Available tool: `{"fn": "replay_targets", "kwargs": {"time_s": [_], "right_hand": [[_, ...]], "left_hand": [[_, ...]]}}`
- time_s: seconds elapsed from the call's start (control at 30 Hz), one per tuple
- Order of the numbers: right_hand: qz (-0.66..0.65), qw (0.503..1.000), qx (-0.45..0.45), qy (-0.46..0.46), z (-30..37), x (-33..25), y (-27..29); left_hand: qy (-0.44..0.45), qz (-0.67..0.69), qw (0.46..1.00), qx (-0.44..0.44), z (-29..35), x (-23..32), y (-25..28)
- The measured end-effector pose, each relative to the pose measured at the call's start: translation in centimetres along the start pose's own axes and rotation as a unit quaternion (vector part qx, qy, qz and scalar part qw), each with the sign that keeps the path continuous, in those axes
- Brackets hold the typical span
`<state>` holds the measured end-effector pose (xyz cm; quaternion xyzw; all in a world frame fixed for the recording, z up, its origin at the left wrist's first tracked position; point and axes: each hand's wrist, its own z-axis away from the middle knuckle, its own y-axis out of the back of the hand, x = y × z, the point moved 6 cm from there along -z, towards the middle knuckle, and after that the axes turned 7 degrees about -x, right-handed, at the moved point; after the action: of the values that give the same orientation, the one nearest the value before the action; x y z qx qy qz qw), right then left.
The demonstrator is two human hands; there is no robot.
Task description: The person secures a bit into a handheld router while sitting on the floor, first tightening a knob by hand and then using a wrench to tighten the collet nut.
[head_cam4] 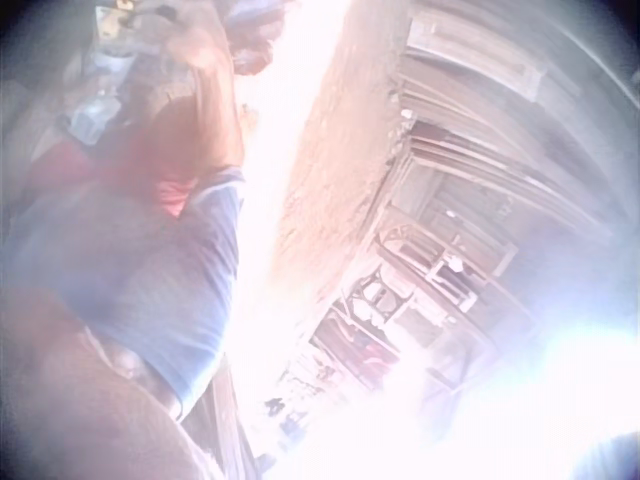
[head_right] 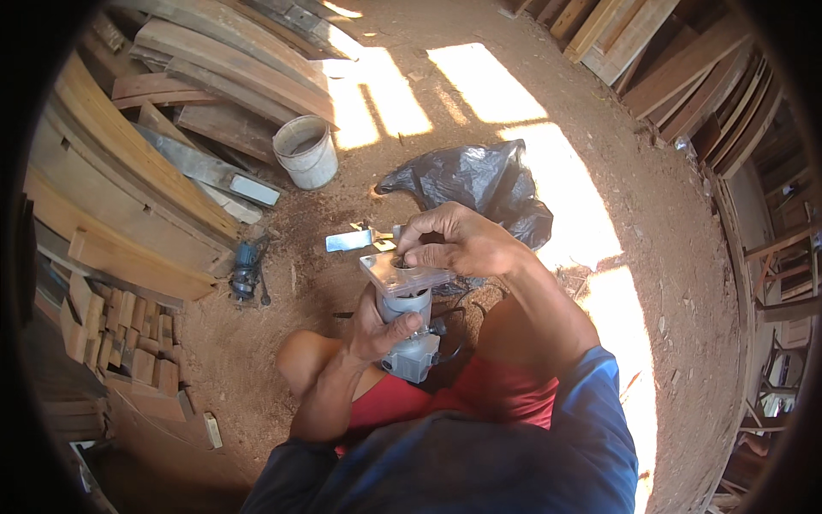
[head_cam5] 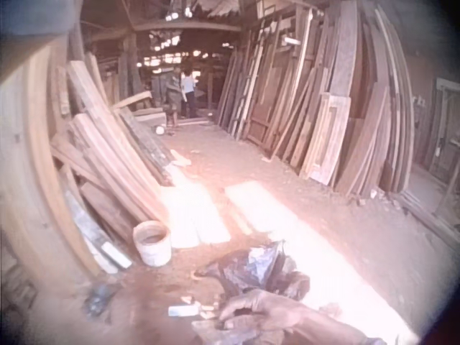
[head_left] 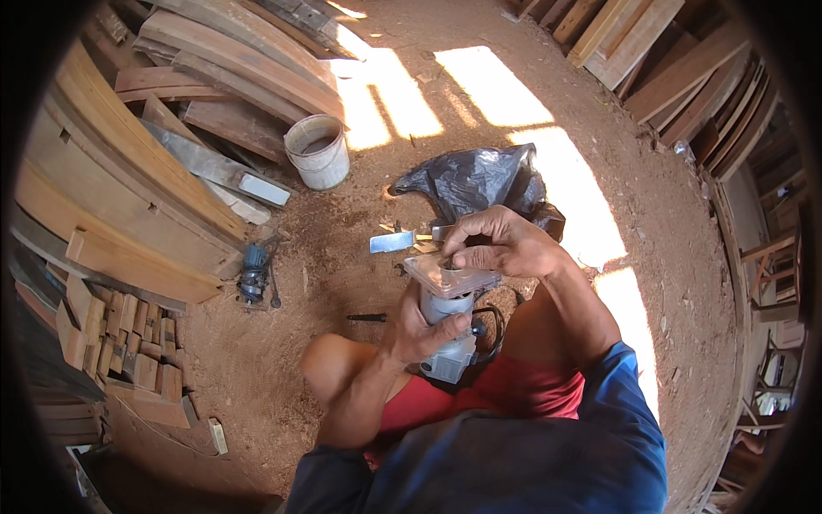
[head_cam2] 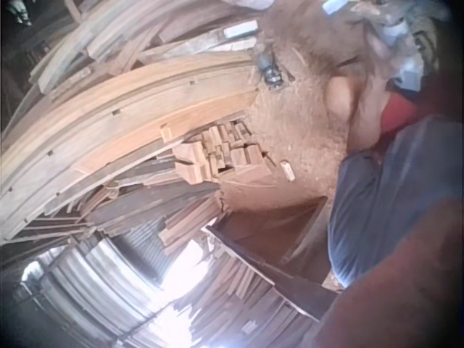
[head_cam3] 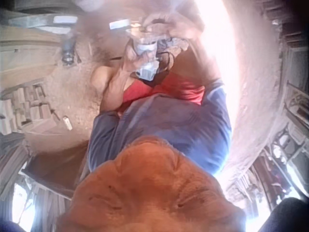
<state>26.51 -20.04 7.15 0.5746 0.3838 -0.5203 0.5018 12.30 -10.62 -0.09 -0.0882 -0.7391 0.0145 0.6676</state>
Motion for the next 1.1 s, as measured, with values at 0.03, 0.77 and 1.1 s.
{"fn": "replay_targets", "kwargs": {"time_s": [0.03, 0.77, 1.1], "right_hand": [[0.006, 1.0, -0.011, -0.007, 0.5, 0.3, 0.4], [-0.015, 0.998, -0.008, 0.053, 3.6, 1.3, 1.7], [0.181, 0.974, 0.075, 0.11, 5.8, -1.9, 0.6]], "left_hand": [[0.004, 0.006, 1.0, -0.011, -0.5, 0.1, -0.7], [0.024, 0.094, 0.994, -0.054, -1.5, -1.8, -3.8], [0.005, 0.14, 0.987, 0.075, -0.5, -0.9, -0.1]]}}
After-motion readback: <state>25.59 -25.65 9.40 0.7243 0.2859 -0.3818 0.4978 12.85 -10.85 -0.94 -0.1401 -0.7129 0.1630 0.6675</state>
